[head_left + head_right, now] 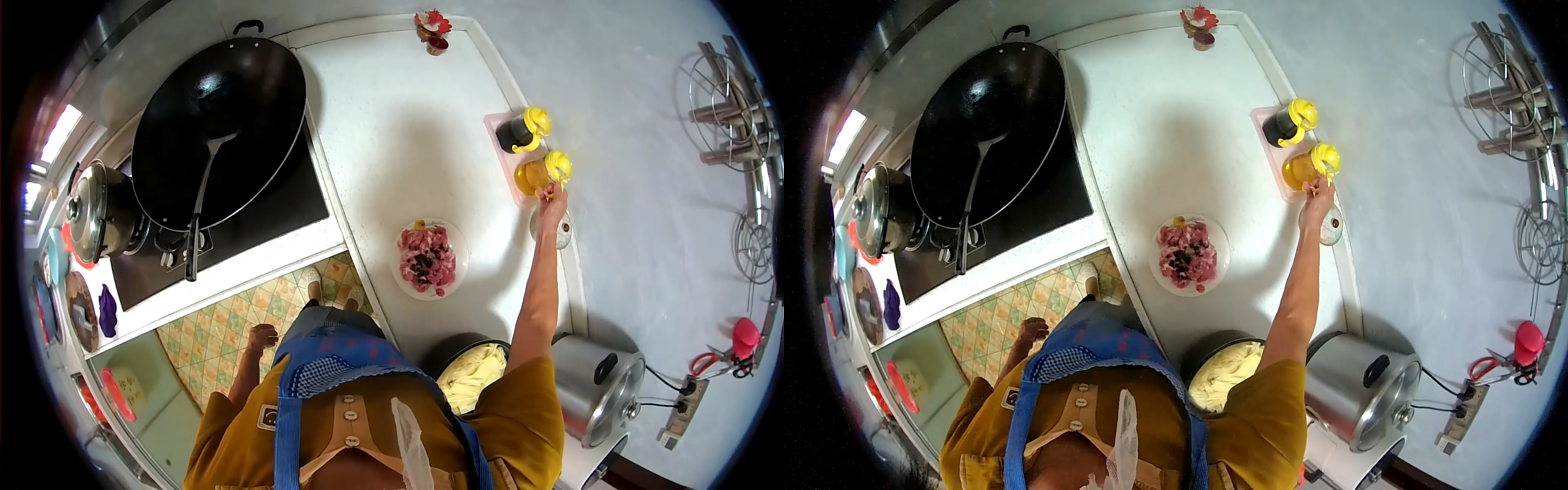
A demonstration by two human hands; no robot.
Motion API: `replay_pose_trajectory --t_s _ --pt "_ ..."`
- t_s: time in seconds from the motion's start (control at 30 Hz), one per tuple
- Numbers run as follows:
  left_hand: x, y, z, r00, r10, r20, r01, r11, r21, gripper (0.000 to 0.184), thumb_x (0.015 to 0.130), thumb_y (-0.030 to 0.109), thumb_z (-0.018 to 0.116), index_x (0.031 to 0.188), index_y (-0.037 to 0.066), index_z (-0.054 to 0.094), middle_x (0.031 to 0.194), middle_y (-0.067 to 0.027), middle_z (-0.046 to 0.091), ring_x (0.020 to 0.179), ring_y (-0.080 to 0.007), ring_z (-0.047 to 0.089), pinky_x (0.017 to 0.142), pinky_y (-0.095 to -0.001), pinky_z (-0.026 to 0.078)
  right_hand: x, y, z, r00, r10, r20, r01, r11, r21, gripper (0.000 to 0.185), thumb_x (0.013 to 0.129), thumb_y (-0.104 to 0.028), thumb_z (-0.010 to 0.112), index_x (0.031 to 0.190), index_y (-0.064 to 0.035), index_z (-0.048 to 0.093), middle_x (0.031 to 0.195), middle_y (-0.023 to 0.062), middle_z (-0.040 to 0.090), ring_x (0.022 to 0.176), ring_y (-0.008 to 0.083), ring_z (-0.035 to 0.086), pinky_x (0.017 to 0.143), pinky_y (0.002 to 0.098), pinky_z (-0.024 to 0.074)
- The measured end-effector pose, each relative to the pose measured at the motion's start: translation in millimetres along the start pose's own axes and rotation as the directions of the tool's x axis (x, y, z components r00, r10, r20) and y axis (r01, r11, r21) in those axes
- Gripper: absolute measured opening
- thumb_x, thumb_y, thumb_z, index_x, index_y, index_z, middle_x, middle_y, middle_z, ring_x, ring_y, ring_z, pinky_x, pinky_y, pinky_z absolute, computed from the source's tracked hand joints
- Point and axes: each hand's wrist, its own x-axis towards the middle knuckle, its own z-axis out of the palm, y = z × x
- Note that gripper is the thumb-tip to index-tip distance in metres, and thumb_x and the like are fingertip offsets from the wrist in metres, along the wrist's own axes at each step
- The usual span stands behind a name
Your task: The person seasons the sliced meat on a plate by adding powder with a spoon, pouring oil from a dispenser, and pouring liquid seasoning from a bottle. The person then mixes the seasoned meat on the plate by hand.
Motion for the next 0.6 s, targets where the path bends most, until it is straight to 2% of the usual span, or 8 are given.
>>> replay_pose_trajectory --t_s 0.07,0.13,0.17,0.2,0.23,0.3,0.37,0.6 --pt "18.4 -19.2 -10.9 1.000 -0.004 -0.009 0.004 0.999 -0.032 0.020 0.078 0.011 0.058 0.093 -0.003 0.059 0.071 -0.0132 0.063 0.057 -0.0208 0.062 0.045 -0.0277 0.047 0.8 3.1 -5.3 1.000 -0.002 0.010 0.002 1.000 -0.023 0.012 0.090 -0.018 0.050 0.089 -0.0060 0.050 0.081 0.0028 0.049 0.073 0.0107 0.047 0.069 0.0267 0.0462" --pt "55.7 -54.4 -30.6 0.890 0.378 0.255 -0.423 0.894 0.149 0.019 0.079 0.011 0.058 0.093 -0.003 0.059 0.072 -0.0131 0.063 0.058 -0.0211 0.063 0.045 -0.0276 0.048 1.1 1.9 -15.9 1.000 -0.005 0.015 0.006 0.999 -0.051 0.014 0.090 -0.018 0.050 0.092 -0.0046 0.050 0.082 0.0038 0.049 0.074 0.0124 0.047 0.069 0.0275 0.0460" --pt "58.5 -55.2 -31.0 0.805 0.480 0.348 -0.558 0.812 0.172 0.019 0.080 0.011 0.057 0.093 -0.003 0.059 0.072 -0.0130 0.063 0.058 -0.0212 0.063 0.045 -0.0276 0.048 2.8 -0.5 -24.2 0.985 -0.164 0.043 0.166 0.872 -0.461 0.016 0.089 -0.017 0.050 0.095 -0.0023 0.051 0.083 0.0051 0.050 0.075 0.0145 0.048 0.071 0.0282 0.0453" --pt "40.8 -36.0 -17.9 0.941 0.267 0.207 -0.294 0.949 0.113 0.019 0.080 0.010 0.057 0.093 -0.003 0.059 0.073 -0.0130 0.064 0.058 -0.0212 0.063 0.045 -0.0274 0.048 3.2 -2.4 -29.1 0.947 -0.292 0.136 0.285 0.561 -0.777 0.020 0.088 -0.017 0.051 0.099 0.0000 0.051 0.084 0.0064 0.050 0.077 0.0167 0.049 0.072 0.0289 0.0447" --pt "24.3 -14.4 -2.9 0.996 0.014 0.084 -0.015 1.000 0.011 0.018 0.080 0.010 0.057 0.093 -0.002 0.059 0.073 -0.0130 0.064 0.059 -0.0212 0.063 0.046 -0.0272 0.049 -4.1 -10.8 -18.0 0.945 -0.296 0.139 0.289 0.558 -0.778 0.020 0.088 -0.017 0.051 0.099 0.0000 0.051 0.084 0.0064 0.050 0.077 0.0167 0.049 0.072 0.0289 0.0447" --pt "32.6 -17.8 -2.4 0.960 0.218 0.177 -0.243 0.961 0.134 0.018 0.080 0.010 0.057 0.093 -0.002 0.059 0.073 -0.0124 0.064 0.059 -0.0207 0.063 0.046 -0.0266 0.049 -31.1 -40.1 28.1 0.726 -0.667 0.164 0.524 0.384 -0.760 0.027 0.085 -0.018 0.054 0.102 0.0032 0.051 0.086 0.0087 0.051 0.078 0.0184 0.049 0.072 0.0286 0.0429" --pt "38.5 -23.4 -6.7 0.875 0.389 0.288 -0.459 0.856 0.238 0.018 0.080 0.010 0.057 0.093 -0.002 0.059 0.073 -0.0118 0.064 0.059 -0.0201 0.063 0.047 -0.0259 0.049 -15.6 -31.3 39.5 0.844 -0.488 0.220 0.505 0.591 -0.629 0.029 0.083 -0.017 0.057 0.104 0.0023 0.051 0.089 0.0083 0.052 0.081 0.0178 0.050 0.072 0.0276 0.0422" --pt "-11.4 56.5 31.7 0.996 0.087 0.035 -0.091 0.987 0.131 0.026 0.077 0.015 0.061 0.095 -0.003 0.060 0.075 -0.0095 0.063 0.066 -0.0164 0.062 0.055 -0.0269 0.050 61.6 16.3 94.4 0.978 0.209 -0.005 -0.196 0.908 -0.370 0.016 0.086 -0.020 0.059 0.094 -0.0067 0.054 0.083 0.0032 0.057 0.073 0.0097 0.053 0.063 0.0217 0.0451"
